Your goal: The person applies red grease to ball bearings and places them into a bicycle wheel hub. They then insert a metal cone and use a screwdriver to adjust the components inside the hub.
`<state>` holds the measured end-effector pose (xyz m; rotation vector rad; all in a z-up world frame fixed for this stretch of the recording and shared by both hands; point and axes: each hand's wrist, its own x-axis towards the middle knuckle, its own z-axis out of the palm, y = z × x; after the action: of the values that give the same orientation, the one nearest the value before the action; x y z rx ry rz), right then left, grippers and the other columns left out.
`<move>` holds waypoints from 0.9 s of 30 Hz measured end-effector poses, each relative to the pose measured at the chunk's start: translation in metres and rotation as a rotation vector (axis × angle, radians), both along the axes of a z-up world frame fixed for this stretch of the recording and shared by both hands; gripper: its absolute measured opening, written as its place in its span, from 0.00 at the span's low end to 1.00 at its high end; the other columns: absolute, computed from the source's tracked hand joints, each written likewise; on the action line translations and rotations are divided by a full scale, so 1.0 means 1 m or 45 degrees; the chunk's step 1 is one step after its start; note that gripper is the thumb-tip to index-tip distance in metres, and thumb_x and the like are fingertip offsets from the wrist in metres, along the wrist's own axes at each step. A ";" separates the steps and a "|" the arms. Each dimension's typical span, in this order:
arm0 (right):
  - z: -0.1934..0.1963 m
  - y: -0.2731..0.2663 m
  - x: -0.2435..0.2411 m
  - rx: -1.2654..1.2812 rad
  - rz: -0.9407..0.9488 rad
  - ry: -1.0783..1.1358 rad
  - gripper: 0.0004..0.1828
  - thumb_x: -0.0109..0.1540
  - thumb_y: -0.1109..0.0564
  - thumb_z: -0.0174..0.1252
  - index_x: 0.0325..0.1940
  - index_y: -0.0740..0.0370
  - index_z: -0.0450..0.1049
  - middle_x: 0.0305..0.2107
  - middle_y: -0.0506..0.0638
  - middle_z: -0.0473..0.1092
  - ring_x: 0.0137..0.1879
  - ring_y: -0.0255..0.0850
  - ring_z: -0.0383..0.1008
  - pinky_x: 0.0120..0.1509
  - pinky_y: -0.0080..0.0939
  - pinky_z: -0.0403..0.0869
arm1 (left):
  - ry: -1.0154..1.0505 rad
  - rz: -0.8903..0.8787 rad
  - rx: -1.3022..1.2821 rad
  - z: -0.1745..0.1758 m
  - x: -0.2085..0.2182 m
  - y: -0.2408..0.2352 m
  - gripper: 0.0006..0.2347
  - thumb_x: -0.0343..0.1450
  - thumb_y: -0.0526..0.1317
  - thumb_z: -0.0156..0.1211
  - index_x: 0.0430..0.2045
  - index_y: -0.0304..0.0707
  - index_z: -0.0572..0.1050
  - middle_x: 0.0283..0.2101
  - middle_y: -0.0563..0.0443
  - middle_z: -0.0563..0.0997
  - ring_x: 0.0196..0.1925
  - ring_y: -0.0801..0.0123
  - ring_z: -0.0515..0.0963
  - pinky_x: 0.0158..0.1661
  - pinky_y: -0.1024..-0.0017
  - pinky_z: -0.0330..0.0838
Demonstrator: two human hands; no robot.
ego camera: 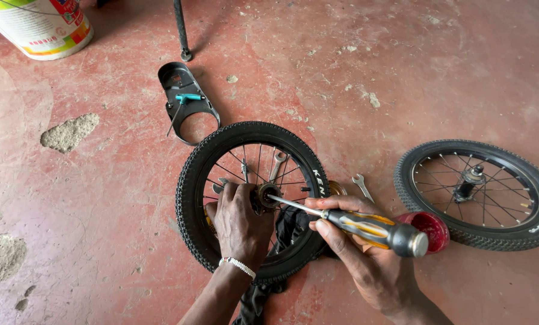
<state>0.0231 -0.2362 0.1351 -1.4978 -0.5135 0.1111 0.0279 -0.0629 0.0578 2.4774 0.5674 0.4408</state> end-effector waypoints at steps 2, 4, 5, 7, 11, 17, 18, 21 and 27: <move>0.001 0.000 0.002 0.000 -0.030 -0.016 0.14 0.56 0.66 0.52 0.46 0.68 0.67 0.46 0.59 0.72 0.43 0.41 0.77 0.49 0.37 0.79 | -0.008 -0.004 0.003 -0.001 -0.001 0.000 0.13 0.57 0.47 0.66 0.27 0.41 0.77 0.32 0.49 0.73 0.34 0.59 0.72 0.42 0.63 0.57; 0.002 0.001 0.008 0.099 -0.205 -0.044 0.15 0.55 0.64 0.52 0.46 0.73 0.67 0.38 0.64 0.74 0.41 0.46 0.78 0.42 0.41 0.83 | 0.008 0.010 0.001 0.000 0.000 0.001 0.13 0.59 0.48 0.63 0.26 0.39 0.76 0.32 0.47 0.73 0.33 0.56 0.71 0.43 0.62 0.58; -0.003 -0.002 0.012 0.100 -0.205 -0.047 0.15 0.55 0.64 0.52 0.46 0.73 0.67 0.38 0.64 0.74 0.41 0.46 0.78 0.42 0.41 0.83 | 0.006 0.010 0.001 0.000 0.000 0.001 0.13 0.59 0.48 0.63 0.26 0.39 0.76 0.32 0.47 0.73 0.33 0.56 0.71 0.43 0.62 0.58; -0.013 -0.008 0.021 0.377 -0.365 0.377 0.14 0.58 0.63 0.49 0.47 0.72 0.67 0.38 0.66 0.72 0.41 0.53 0.75 0.41 0.46 0.77 | 0.068 0.050 0.001 0.002 0.000 0.001 0.12 0.58 0.48 0.63 0.26 0.42 0.78 0.33 0.47 0.74 0.32 0.56 0.72 0.43 0.62 0.59; -0.024 -0.020 0.041 0.515 -0.522 0.646 0.10 0.62 0.62 0.47 0.42 0.74 0.67 0.37 0.63 0.71 0.39 0.48 0.73 0.45 0.42 0.72 | 0.039 0.075 0.008 -0.003 -0.002 0.004 0.12 0.58 0.47 0.63 0.26 0.40 0.78 0.36 0.47 0.74 0.33 0.53 0.72 0.44 0.62 0.60; -0.082 -0.035 0.087 0.635 -0.489 0.922 0.09 0.63 0.54 0.47 0.41 0.64 0.64 0.41 0.61 0.68 0.49 0.50 0.71 0.57 0.45 0.70 | 0.013 0.089 -0.013 -0.010 -0.003 0.008 0.12 0.54 0.41 0.63 0.27 0.40 0.76 0.37 0.47 0.75 0.34 0.52 0.73 0.45 0.61 0.58; -0.091 -0.032 0.097 0.697 -0.554 1.038 0.10 0.64 0.54 0.46 0.39 0.64 0.63 0.39 0.62 0.68 0.48 0.50 0.71 0.57 0.45 0.72 | 0.071 0.115 -0.037 -0.009 -0.004 0.007 0.12 0.54 0.43 0.64 0.27 0.41 0.77 0.37 0.47 0.75 0.35 0.51 0.73 0.45 0.61 0.59; -0.099 -0.019 0.123 0.788 -0.671 1.213 0.12 0.65 0.54 0.45 0.45 0.67 0.57 0.40 0.62 0.66 0.47 0.50 0.71 0.57 0.44 0.74 | 0.116 0.123 -0.050 -0.009 0.001 0.005 0.12 0.54 0.44 0.66 0.26 0.42 0.77 0.37 0.49 0.75 0.36 0.52 0.73 0.46 0.61 0.58; -0.154 -0.001 0.178 0.911 -0.816 1.353 0.15 0.67 0.53 0.42 0.46 0.70 0.54 0.38 0.60 0.65 0.41 0.47 0.72 0.52 0.42 0.78 | 0.203 0.115 -0.075 -0.012 0.004 0.013 0.13 0.53 0.44 0.66 0.27 0.42 0.78 0.38 0.49 0.75 0.38 0.55 0.75 0.49 0.61 0.54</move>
<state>0.2010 -0.2371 -0.0192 -0.6695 0.7275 0.1745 0.0319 -0.0498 0.0462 2.4519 0.7480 0.2578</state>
